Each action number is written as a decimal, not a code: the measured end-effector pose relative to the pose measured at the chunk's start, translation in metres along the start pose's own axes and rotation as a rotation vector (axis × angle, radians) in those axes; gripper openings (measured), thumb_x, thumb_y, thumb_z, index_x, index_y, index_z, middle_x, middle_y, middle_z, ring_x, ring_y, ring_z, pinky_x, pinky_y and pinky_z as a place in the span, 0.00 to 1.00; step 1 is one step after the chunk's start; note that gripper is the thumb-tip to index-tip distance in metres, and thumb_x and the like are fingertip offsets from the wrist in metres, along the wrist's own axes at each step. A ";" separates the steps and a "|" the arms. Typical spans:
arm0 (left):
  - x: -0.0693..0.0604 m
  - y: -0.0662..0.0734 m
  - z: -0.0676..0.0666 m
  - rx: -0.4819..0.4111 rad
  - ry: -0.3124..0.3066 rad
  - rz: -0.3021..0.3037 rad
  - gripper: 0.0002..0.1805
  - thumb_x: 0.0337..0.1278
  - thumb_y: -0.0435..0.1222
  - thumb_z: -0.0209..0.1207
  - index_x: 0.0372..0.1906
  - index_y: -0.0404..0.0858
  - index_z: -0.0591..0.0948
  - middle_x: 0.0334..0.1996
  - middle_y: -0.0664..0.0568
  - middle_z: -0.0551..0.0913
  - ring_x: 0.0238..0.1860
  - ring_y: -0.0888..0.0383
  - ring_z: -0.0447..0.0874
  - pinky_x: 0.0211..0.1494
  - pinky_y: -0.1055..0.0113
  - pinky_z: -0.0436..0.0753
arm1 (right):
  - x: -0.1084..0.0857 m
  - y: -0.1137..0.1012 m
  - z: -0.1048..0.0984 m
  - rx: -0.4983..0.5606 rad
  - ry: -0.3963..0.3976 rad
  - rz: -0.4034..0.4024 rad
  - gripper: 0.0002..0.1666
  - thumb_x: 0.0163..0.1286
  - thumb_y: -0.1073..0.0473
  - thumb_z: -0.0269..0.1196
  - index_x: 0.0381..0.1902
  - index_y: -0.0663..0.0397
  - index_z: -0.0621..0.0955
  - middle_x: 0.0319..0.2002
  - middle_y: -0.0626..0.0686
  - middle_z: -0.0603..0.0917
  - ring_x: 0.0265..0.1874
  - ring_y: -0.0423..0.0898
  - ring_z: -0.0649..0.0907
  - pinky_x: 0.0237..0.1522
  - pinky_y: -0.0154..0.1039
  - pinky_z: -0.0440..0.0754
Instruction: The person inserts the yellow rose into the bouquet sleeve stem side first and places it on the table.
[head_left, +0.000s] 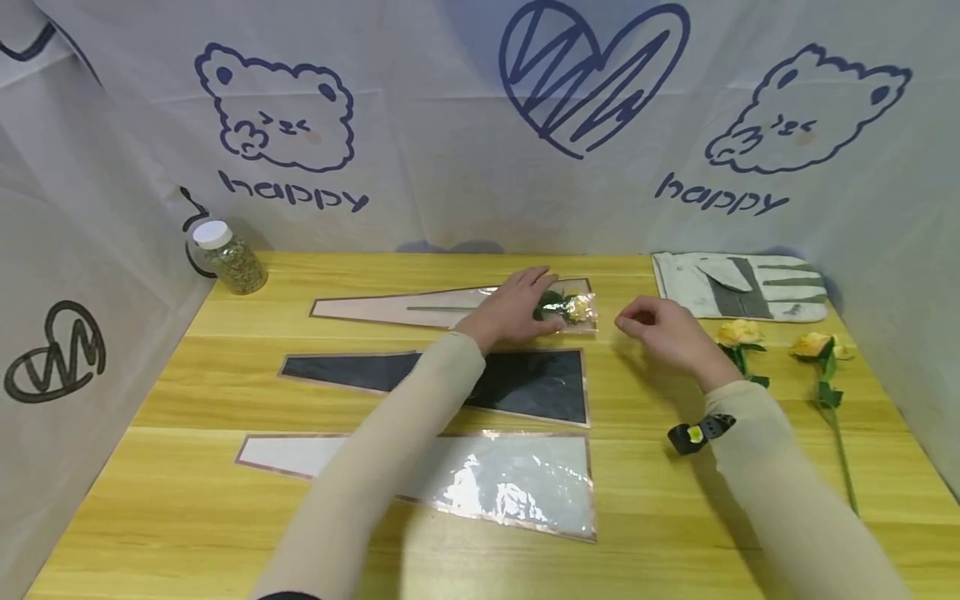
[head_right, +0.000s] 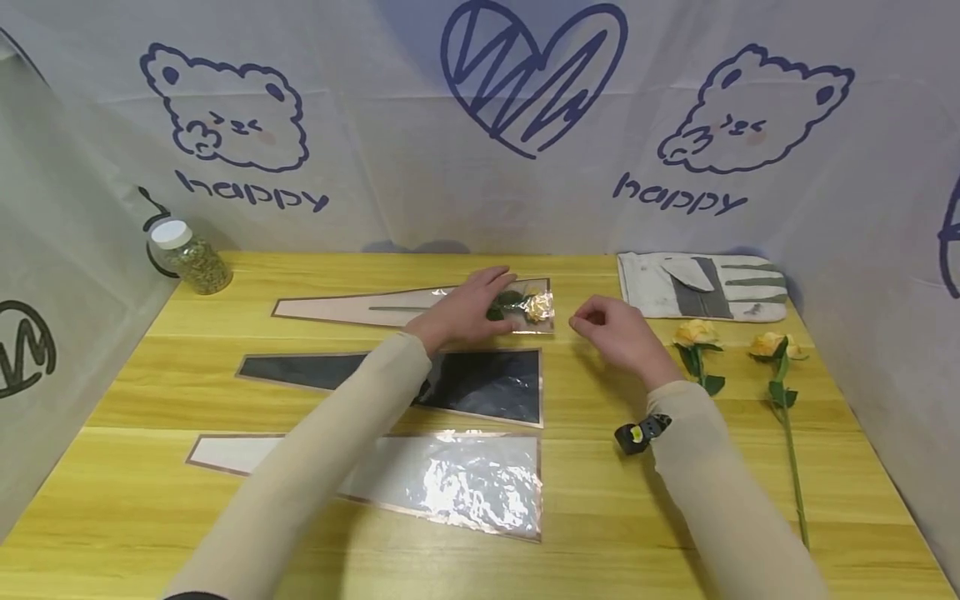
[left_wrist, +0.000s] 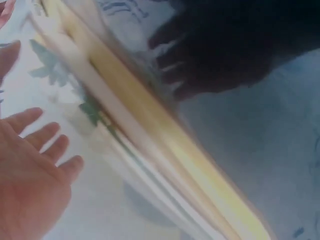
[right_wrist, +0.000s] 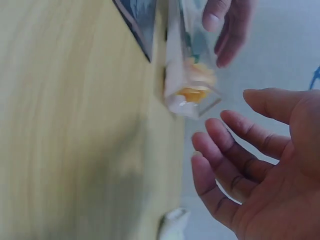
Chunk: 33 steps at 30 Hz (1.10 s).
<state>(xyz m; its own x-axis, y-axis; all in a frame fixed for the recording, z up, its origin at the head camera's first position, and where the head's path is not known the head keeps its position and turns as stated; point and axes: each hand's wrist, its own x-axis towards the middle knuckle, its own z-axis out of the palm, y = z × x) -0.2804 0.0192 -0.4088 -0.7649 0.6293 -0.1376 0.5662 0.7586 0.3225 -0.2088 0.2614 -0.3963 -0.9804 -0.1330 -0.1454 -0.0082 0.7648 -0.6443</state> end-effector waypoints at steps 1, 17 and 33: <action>-0.004 0.000 -0.001 0.001 0.008 -0.004 0.42 0.68 0.56 0.55 0.78 0.44 0.53 0.77 0.49 0.46 0.76 0.51 0.42 0.74 0.56 0.50 | -0.005 -0.001 -0.002 -0.012 0.000 -0.007 0.17 0.76 0.52 0.56 0.49 0.62 0.79 0.46 0.61 0.80 0.43 0.55 0.77 0.43 0.50 0.75; -0.065 0.034 0.014 0.052 -0.057 0.082 0.34 0.66 0.52 0.59 0.71 0.41 0.68 0.70 0.47 0.64 0.71 0.51 0.60 0.67 0.57 0.65 | -0.052 -0.006 0.034 -0.038 -0.121 -0.084 0.16 0.72 0.56 0.61 0.47 0.65 0.82 0.38 0.53 0.82 0.38 0.49 0.80 0.42 0.49 0.78; -0.077 0.049 0.035 0.167 -0.205 0.069 0.41 0.63 0.56 0.59 0.75 0.45 0.62 0.77 0.50 0.50 0.76 0.53 0.46 0.70 0.59 0.62 | -0.053 -0.006 0.053 -0.006 -0.107 -0.042 0.21 0.72 0.55 0.61 0.52 0.68 0.81 0.40 0.55 0.78 0.39 0.49 0.79 0.43 0.48 0.77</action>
<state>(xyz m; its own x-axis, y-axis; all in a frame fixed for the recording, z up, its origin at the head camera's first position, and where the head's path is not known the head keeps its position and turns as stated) -0.1831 0.0139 -0.4151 -0.6539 0.6888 -0.3129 0.6709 0.7191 0.1809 -0.1464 0.2304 -0.4246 -0.9527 -0.2311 -0.1975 -0.0504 0.7610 -0.6468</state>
